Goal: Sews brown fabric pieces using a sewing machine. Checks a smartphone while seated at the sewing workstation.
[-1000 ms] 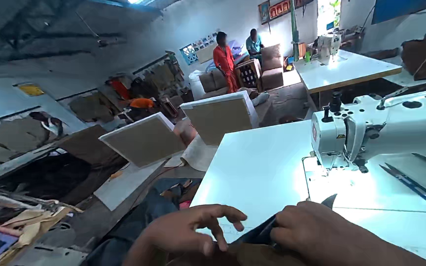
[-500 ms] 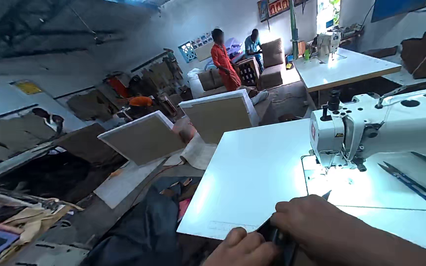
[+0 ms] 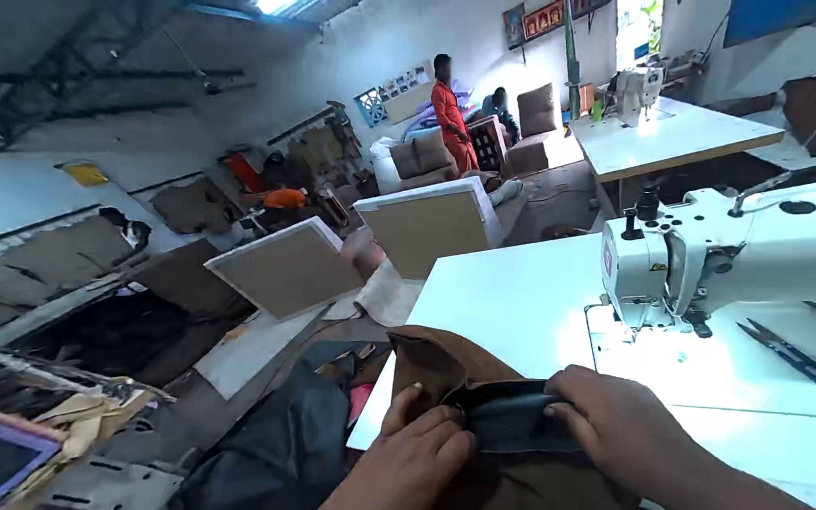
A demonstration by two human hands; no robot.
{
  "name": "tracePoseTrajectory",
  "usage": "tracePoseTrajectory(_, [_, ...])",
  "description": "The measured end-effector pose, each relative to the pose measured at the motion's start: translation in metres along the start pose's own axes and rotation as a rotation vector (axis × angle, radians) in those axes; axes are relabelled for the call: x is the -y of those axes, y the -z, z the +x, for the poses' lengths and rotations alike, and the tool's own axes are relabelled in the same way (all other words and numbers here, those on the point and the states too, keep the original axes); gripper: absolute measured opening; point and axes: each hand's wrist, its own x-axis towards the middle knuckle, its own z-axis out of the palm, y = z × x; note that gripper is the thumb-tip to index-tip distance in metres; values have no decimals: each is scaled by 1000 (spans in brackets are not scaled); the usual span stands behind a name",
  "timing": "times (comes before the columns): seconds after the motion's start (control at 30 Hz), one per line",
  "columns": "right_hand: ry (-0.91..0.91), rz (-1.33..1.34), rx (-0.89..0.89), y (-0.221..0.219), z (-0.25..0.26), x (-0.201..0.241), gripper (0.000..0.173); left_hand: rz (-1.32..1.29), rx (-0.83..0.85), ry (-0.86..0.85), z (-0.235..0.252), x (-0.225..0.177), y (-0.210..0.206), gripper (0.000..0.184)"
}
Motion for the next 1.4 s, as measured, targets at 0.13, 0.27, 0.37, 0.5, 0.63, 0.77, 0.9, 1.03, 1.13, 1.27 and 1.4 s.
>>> tracePoseTrajectory(0.13, [53, -83, -24, -1, -2, 8, 25, 47, -126, 18, -2, -4, -10, 18])
tracePoseTrajectory(0.27, [59, -94, 81, 9, 0, 13, 27, 51, -233, 51, -8, -5, -17, 16])
tracePoseTrajectory(0.37, [3, -41, 275, 25, 4, 19, 43, 103, -325, 113, -12, -11, -18, 16])
tracePoseTrajectory(0.5, [-117, -35, 618, 45, 17, 36, 55, -35, -368, 141, -15, -22, -23, 17])
tracePoseTrajectory(0.63, [-36, -100, 455, 39, 9, 46, 50, -198, -398, 109, -16, -27, -28, 12])
tracePoseTrajectory(0.77, [178, -192, -152, 9, 11, 39, 33, -192, -413, 36, -16, -31, -31, 14])
tracePoseTrajectory(0.9, [213, -189, -98, -1, 22, 41, 28, -128, -407, -8, -13, -38, -30, 14])
tracePoseTrajectory(1.03, [154, -132, -123, -13, 21, 39, 15, -81, -365, 30, -12, -42, -25, 13])
tracePoseTrajectory(1.13, [86, -55, -98, -10, 19, 39, 18, -128, -334, 190, -8, -52, -17, 27])
tracePoseTrajectory(1.27, [82, -8, -138, -11, 18, 38, 22, -227, -291, 602, 7, -73, -5, 81])
tracePoseTrajectory(1.4, [127, 16, -185, -13, 17, 42, 20, -178, -276, 826, 32, -80, -6, 61])
